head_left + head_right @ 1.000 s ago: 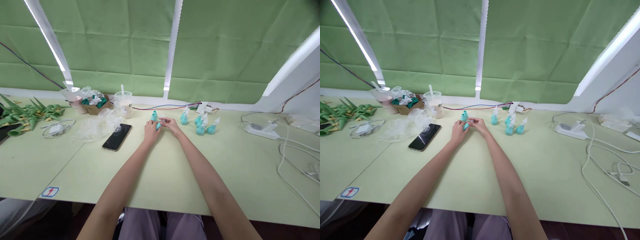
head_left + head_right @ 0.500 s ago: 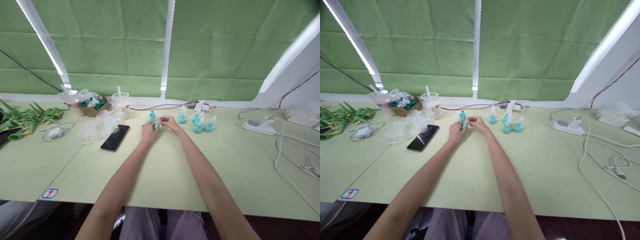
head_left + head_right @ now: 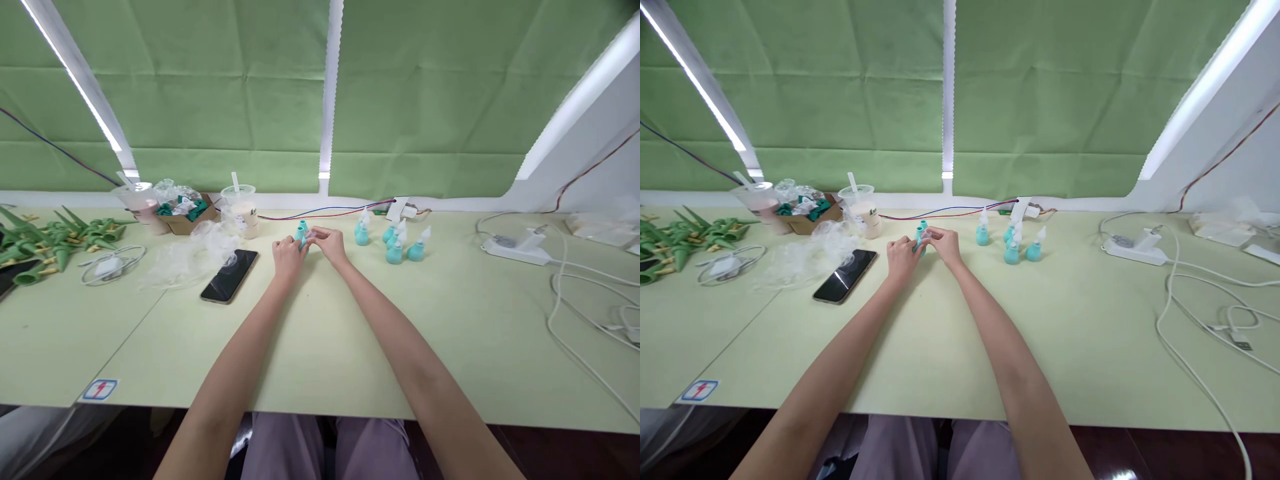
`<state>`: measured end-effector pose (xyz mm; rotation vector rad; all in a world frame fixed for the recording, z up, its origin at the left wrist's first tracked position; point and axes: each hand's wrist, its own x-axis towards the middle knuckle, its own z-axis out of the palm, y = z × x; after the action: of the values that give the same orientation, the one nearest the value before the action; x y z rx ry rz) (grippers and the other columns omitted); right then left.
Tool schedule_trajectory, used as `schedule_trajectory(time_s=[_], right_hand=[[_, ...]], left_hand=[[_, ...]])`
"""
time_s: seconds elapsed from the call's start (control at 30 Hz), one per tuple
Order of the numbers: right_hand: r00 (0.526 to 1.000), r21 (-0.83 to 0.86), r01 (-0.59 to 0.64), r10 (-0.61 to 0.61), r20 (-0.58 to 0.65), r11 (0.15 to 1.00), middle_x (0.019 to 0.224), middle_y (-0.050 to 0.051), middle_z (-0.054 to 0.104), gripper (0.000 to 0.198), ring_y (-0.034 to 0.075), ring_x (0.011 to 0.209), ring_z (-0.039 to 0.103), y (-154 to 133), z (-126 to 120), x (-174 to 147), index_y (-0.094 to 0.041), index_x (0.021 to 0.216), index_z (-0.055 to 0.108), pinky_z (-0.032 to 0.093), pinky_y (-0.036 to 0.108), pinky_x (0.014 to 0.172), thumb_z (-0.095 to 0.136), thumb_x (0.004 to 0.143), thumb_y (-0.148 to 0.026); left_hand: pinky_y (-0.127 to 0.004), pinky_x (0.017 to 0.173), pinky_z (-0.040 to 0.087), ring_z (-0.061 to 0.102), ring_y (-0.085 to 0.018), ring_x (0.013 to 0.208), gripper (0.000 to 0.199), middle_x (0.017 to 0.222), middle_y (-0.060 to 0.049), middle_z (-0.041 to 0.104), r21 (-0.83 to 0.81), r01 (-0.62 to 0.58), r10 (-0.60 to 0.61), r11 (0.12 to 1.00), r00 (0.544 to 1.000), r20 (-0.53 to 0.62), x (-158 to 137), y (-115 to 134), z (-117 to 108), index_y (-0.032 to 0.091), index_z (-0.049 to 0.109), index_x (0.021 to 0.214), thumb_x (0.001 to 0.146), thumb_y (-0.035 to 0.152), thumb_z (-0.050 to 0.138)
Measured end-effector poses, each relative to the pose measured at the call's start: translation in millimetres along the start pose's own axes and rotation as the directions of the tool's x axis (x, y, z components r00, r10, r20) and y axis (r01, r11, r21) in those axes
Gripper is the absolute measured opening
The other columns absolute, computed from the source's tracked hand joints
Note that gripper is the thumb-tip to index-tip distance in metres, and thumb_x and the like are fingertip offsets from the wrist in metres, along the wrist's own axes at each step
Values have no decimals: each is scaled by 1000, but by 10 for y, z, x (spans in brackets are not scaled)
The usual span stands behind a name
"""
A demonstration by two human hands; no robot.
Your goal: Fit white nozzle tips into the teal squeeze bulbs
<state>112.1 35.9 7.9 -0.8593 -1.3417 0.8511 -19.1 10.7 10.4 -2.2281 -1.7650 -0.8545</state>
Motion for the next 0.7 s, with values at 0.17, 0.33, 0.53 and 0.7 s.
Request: schedule_trajectory(time_s=[0.17, 0.33, 0.53, 0.7], right_hand=[[988, -7, 35, -35, -153, 999, 86, 4, 69, 25, 22, 87, 64, -23, 209, -61, -17, 83, 67, 51, 31, 80, 62, 68, -36], [905, -140, 13, -71, -419, 990, 100, 9, 66, 33, 21, 94, 60, -40, 118, 36, -14, 101, 63, 48, 30, 79, 48, 80, -36], [984, -731, 19, -143, -108, 682, 98, 4, 64, 24, 21, 95, 53, 98, -26, -61, -26, 102, 65, 41, 31, 78, 54, 81, -27], [987, -895, 90, -160, 21, 437, 105, 7, 60, 27, 23, 98, 48, 211, 22, -77, -28, 107, 65, 32, 34, 80, 55, 82, -23]], left_hand=[[-35, 77, 30, 56, -19, 76, 40, 83, -9, 60, 26, -13, 14, 1000, 1000, -26, 28, -20, -60, 18, 67, 85, 91, 43, 36], [-35, 79, 32, 57, -21, 83, 36, 85, -11, 61, 9, -39, 39, 999, 999, 24, -47, 3, -34, 18, 67, 82, 91, 38, 39], [-33, 83, 35, 58, -20, 92, 26, 101, -7, 62, -167, 128, -146, 978, 984, -100, -38, -158, 45, 24, 62, 103, 87, 39, 48], [-30, 79, 39, 60, -17, 82, 26, 102, -5, 62, -334, 200, -227, 921, 973, -44, 25, -253, 127, 21, 63, 100, 86, 38, 50]])
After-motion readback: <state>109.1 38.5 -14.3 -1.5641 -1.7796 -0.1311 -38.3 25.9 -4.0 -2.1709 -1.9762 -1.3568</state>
